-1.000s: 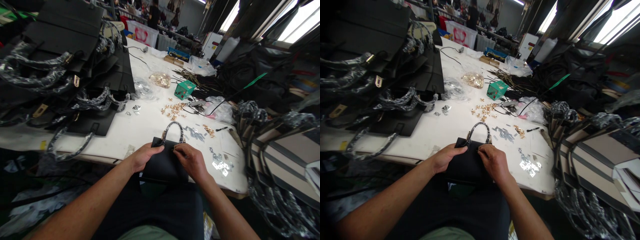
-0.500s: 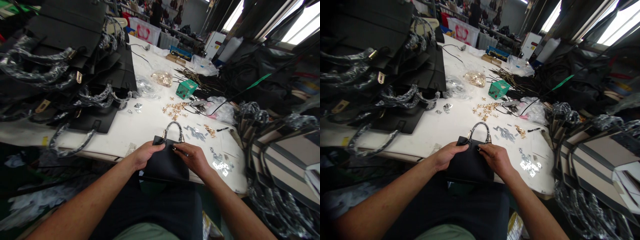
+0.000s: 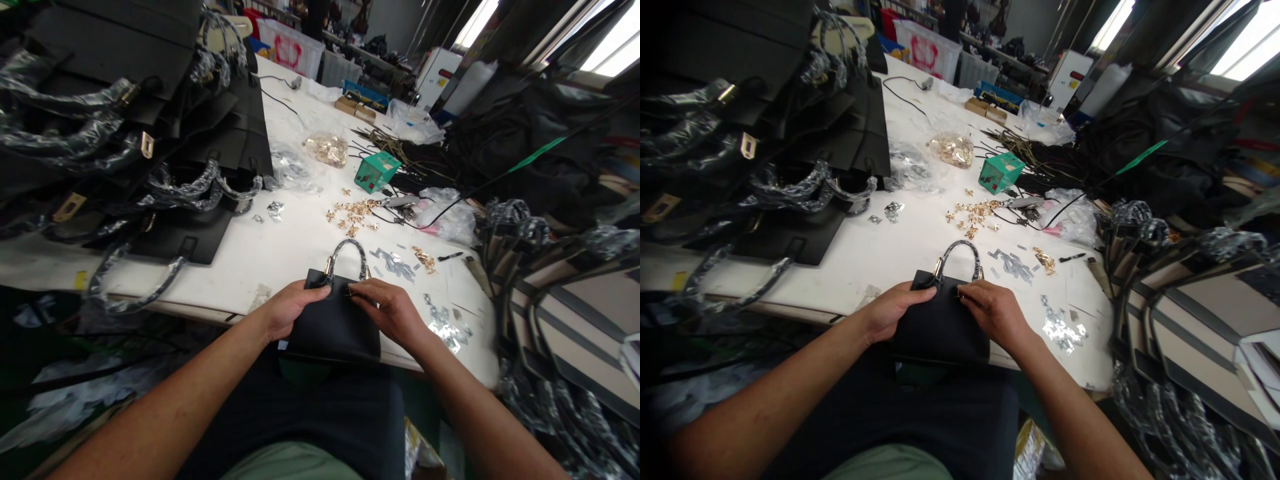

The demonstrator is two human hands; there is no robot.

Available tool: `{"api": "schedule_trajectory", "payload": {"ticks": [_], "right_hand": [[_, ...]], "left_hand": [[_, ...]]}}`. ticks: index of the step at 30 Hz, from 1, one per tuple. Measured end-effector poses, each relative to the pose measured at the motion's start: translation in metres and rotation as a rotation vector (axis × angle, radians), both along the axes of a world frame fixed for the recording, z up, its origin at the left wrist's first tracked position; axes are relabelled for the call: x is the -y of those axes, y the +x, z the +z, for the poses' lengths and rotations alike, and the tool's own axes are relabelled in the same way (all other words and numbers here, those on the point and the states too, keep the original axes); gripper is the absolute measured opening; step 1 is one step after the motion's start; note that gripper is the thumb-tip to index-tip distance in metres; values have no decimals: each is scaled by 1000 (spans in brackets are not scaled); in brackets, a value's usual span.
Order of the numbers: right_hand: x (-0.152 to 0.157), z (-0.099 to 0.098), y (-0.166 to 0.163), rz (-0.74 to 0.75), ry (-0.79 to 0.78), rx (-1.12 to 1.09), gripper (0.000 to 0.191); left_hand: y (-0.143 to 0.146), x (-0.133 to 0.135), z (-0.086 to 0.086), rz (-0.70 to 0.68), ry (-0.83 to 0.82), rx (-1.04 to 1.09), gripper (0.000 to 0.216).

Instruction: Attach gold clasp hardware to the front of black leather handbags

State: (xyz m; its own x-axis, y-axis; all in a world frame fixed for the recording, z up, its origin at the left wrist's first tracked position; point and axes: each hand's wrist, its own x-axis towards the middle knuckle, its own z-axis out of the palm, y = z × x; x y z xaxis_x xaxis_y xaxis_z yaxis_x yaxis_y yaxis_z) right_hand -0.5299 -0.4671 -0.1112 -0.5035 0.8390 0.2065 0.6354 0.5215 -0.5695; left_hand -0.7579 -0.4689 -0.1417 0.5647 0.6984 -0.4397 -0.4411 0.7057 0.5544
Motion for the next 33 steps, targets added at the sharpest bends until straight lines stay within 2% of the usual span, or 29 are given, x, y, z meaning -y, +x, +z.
{"api": "schedule_trajectory", "payload": {"ticks": [6, 9, 12, 16, 22, 25, 29, 33], "right_hand": [[-9, 9, 3, 163, 75, 204, 29], [-10, 7, 3, 192, 102, 265, 29], [-8, -2, 2, 97, 129, 253, 27], [-1, -17, -2, -47, 115, 58, 26], [5, -15, -10, -165, 44, -67, 16], [2, -10, -11, -158, 7, -80, 13], [-4, -7, -10, -60, -49, -59, 13], [-5, -10, -12, -36, -22, -8, 13]], "left_hand": [[0, -1, -2, -13, -1, 21, 34], [0, -1, -2, -17, -6, 10, 33], [1, -2, 0, 17, -17, -31, 30], [2, 0, 3, 46, -25, -85, 25], [4, 4, 4, 81, 17, -126, 28], [4, 5, 4, 92, 29, -154, 29], [4, 5, 3, 84, 38, -172, 28], [4, 4, 3, 80, 34, -159, 28]]}}
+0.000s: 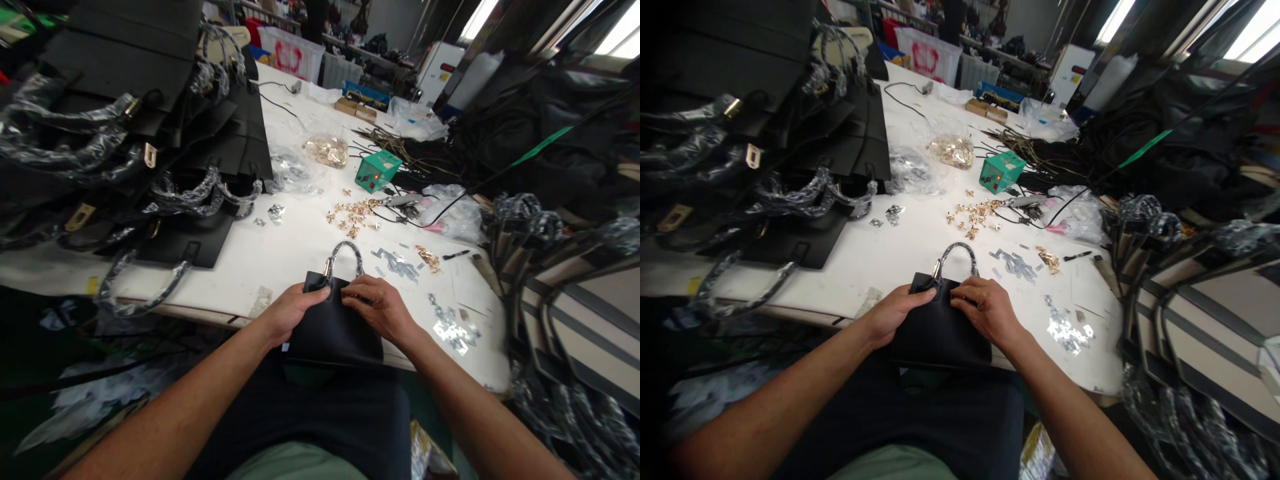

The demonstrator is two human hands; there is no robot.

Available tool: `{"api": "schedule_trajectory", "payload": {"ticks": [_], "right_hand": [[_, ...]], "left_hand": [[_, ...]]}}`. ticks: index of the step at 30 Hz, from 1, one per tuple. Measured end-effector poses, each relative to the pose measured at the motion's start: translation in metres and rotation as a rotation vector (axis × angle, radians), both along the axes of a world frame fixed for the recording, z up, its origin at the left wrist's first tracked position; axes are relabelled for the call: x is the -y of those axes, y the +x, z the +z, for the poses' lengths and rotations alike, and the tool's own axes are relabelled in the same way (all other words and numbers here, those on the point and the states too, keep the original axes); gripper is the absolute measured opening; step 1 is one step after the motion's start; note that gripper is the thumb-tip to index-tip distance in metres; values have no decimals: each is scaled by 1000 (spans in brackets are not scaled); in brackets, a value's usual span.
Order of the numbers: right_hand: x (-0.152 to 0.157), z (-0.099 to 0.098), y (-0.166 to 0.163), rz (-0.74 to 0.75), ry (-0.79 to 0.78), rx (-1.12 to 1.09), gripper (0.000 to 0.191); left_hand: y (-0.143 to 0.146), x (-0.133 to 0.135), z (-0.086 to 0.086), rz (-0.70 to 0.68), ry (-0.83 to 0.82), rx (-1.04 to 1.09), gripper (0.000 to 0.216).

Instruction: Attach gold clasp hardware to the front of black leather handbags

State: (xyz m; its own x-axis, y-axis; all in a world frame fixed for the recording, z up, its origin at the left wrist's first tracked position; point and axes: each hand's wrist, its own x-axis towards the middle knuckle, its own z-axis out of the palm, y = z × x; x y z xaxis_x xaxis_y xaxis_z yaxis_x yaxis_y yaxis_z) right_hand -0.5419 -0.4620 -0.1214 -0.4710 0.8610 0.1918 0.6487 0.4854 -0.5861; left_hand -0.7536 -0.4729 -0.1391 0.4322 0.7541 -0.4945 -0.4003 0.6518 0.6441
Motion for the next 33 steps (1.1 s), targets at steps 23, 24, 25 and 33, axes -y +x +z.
{"api": "schedule_trajectory", "payload": {"ticks": [23, 24, 25, 33], "right_hand": [[14, 0, -19, -237, 161, -28, 15], [19, 2, -19, -254, 195, -56, 25], [26, 5, -19, -280, 232, -91, 35], [104, 38, -35, -390, 161, -352, 52]], "left_hand": [[-1, -2, 14, -69, -59, -4, 38], [-1, -1, 15, -69, -48, 5, 39], [-1, 0, 17, -64, -33, 10, 40], [14, 56, 52, 145, 236, -146, 47]]}}
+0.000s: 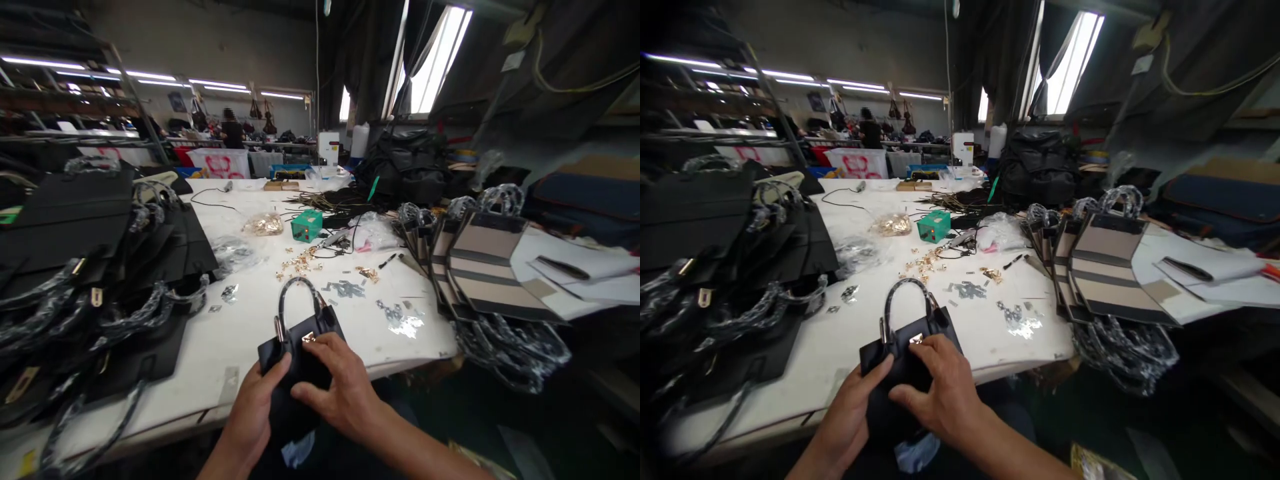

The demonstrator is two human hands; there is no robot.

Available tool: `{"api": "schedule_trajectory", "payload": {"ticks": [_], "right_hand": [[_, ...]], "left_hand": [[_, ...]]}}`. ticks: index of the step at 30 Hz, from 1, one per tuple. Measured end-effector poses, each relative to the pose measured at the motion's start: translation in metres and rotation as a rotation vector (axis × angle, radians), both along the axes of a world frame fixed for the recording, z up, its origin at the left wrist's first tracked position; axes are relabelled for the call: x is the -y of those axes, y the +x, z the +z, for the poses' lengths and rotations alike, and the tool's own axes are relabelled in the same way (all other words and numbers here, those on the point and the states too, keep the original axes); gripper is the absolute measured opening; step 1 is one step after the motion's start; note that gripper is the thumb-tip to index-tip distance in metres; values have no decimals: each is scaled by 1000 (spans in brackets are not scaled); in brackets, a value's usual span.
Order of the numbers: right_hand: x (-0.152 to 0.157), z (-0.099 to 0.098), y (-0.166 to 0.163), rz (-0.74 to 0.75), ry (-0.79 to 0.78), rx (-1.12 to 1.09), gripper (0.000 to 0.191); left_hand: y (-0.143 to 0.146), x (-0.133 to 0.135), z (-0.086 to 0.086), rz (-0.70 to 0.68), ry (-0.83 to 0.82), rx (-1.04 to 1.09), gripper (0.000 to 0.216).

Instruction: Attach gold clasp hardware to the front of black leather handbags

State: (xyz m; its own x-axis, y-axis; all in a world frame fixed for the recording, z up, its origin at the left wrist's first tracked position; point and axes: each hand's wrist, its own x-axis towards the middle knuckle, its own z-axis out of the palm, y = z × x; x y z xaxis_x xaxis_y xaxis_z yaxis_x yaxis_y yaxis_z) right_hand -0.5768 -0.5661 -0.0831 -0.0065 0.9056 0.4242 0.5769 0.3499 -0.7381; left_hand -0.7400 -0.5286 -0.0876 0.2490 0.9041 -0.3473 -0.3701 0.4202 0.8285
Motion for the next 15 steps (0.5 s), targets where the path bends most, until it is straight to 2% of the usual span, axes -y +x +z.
{"api": "schedule_trajectory", "payload": {"ticks": [5, 8, 10, 12, 15], "right_hand": [[35, 36, -15, -5, 134, -96, 74], [46, 50, -16, 70, 161, -104, 64], [45, 49, -10, 91, 132, -117, 49], [35, 40, 5, 60, 87, -147, 34], [0, 18, 50, -112, -26, -112, 22]], "left_hand": [[-1, 38, 23, 171, 287, -228, 52], [-6, 39, 33, 266, 364, -447, 56], [-8, 31, 35, 366, 408, -626, 58], [-10, 17, 33, 493, 467, -770, 64], [-13, -6, 20, 602, 519, -919, 79]]}}
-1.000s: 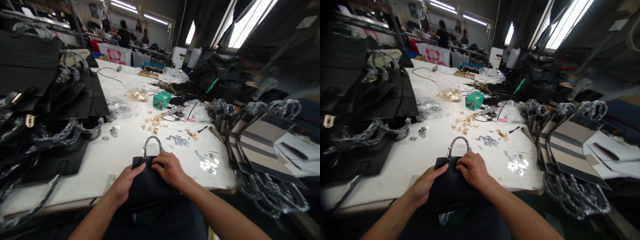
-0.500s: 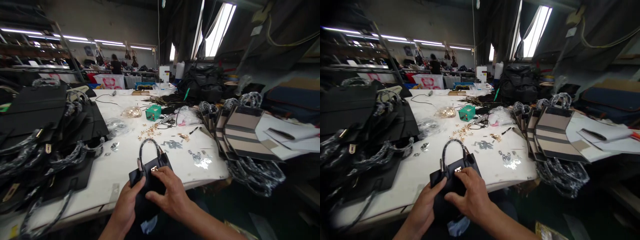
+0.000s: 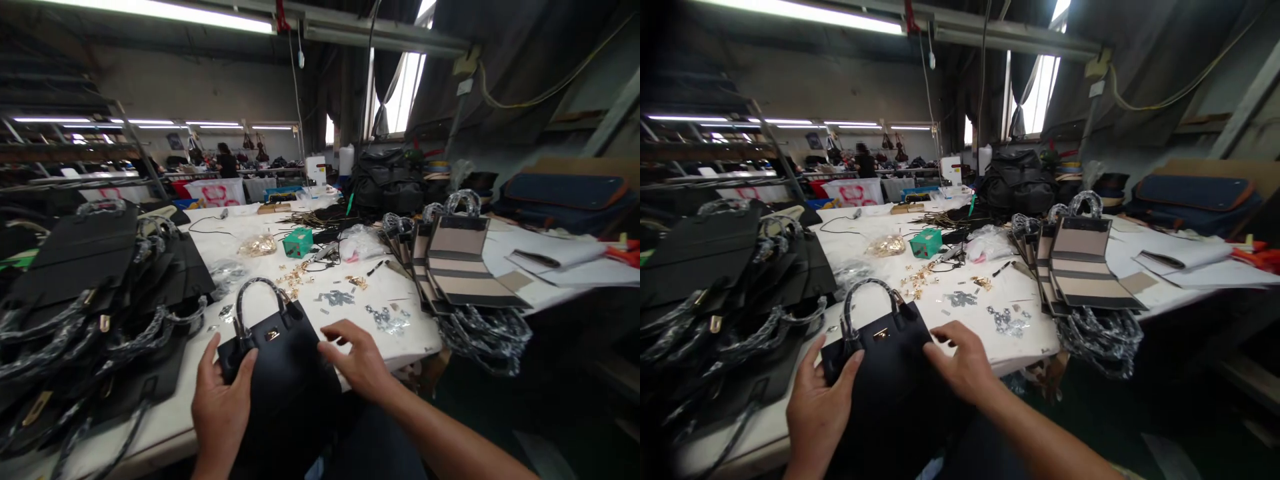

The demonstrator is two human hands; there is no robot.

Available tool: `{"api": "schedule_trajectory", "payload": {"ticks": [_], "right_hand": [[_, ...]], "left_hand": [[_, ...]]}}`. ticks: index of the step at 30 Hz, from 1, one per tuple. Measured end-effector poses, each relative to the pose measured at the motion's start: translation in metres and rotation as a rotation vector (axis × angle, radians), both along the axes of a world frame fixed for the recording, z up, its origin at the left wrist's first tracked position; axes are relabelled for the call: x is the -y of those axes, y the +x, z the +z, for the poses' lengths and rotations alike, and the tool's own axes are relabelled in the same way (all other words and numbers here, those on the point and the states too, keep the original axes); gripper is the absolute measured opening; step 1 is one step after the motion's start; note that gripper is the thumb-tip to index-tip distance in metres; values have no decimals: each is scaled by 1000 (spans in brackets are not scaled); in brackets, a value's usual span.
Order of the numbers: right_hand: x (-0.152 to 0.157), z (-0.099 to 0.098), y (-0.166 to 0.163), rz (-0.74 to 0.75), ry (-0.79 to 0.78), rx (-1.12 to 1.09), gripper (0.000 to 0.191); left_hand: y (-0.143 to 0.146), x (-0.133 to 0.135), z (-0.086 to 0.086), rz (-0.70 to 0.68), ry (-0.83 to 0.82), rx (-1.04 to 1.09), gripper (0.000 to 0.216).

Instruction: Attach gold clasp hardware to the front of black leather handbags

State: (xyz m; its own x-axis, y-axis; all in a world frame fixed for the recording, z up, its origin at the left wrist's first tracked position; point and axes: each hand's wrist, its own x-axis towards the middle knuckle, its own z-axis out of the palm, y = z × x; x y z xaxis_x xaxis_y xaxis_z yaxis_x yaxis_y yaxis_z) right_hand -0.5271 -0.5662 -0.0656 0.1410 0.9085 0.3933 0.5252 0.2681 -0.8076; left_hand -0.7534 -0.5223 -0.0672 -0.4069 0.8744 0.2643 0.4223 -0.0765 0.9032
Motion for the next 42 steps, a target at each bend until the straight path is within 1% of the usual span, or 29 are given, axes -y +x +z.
{"api": "schedule_trajectory", "payload": {"ticks": [1, 2, 3, 4, 6, 8, 10, 12, 16, 19, 22, 24, 26, 28, 29, 30, 33, 36, 38, 40, 42], "right_hand": [[-15, -8, 20, -95, -62, 54, 23], [-30, -15, 41, -196, -153, 136, 25], [-45, -22, 63, -302, -261, 227, 27], [-60, -28, 84, -365, -313, 263, 29], [-87, -38, 119, -442, -389, 315, 34], [-109, -47, 143, -476, -446, 348, 41], [-127, -56, 154, -496, -496, 380, 48], [-141, -66, 159, -507, -526, 404, 49], [-156, -79, 166, -506, -543, 417, 35], [-155, -80, 177, -482, -529, 379, 29], [-143, -72, 182, -446, -476, 329, 25], [-130, -63, 173, -412, -431, 310, 21], [-115, -53, 149, -358, -339, 247, 27], [-97, -42, 110, -286, -213, 124, 32], [-88, -37, 86, -242, -167, 50, 33], [-78, -33, 61, -188, -152, -27, 33], [-57, -28, -14, 19, -239, -298, 32], [-51, -37, -69, 172, -354, -521, 31], [-55, -46, -89, 212, -406, -568, 31], [-60, -53, -97, 204, -412, -537, 29], [-64, -58, -97, 189, -418, -471, 28]], "left_hand": [[-1, -7, -5, 11, -8, -44, 79], [-3, -14, -10, 8, -21, -85, 75], [-4, -20, -15, -6, -31, -119, 68], [-5, -25, -20, -29, -42, -145, 61], [-6, -33, -29, -84, -66, -173, 51], [-7, -39, -36, -112, -103, -181, 48], [-7, -44, -43, -107, -156, -190, 46], [-8, -49, -50, -94, -212, -201, 44], [-9, -60, -63, -85, -309, -213, 49], [-6, -66, -67, -108, -330, -193, 49], [-1, -68, -65, -156, -324, -157, 44], [3, -68, -63, -166, -283, -143, 41], [4, -68, -62, -163, -214, -124, 38], [5, -67, -61, -164, -143, -90, 33], [4, -66, -61, -164, -120, -65, 31], [4, -65, -61, -164, -111, -34, 29], [0, -60, -60, -141, -154, 96, 31], [-5, -51, -57, -125, -218, 325, 40], [-9, -44, -55, -175, -266, 558, 45], [-15, -37, -53, -254, -321, 766, 47], [-23, -33, -52, -348, -362, 873, 45]]}}
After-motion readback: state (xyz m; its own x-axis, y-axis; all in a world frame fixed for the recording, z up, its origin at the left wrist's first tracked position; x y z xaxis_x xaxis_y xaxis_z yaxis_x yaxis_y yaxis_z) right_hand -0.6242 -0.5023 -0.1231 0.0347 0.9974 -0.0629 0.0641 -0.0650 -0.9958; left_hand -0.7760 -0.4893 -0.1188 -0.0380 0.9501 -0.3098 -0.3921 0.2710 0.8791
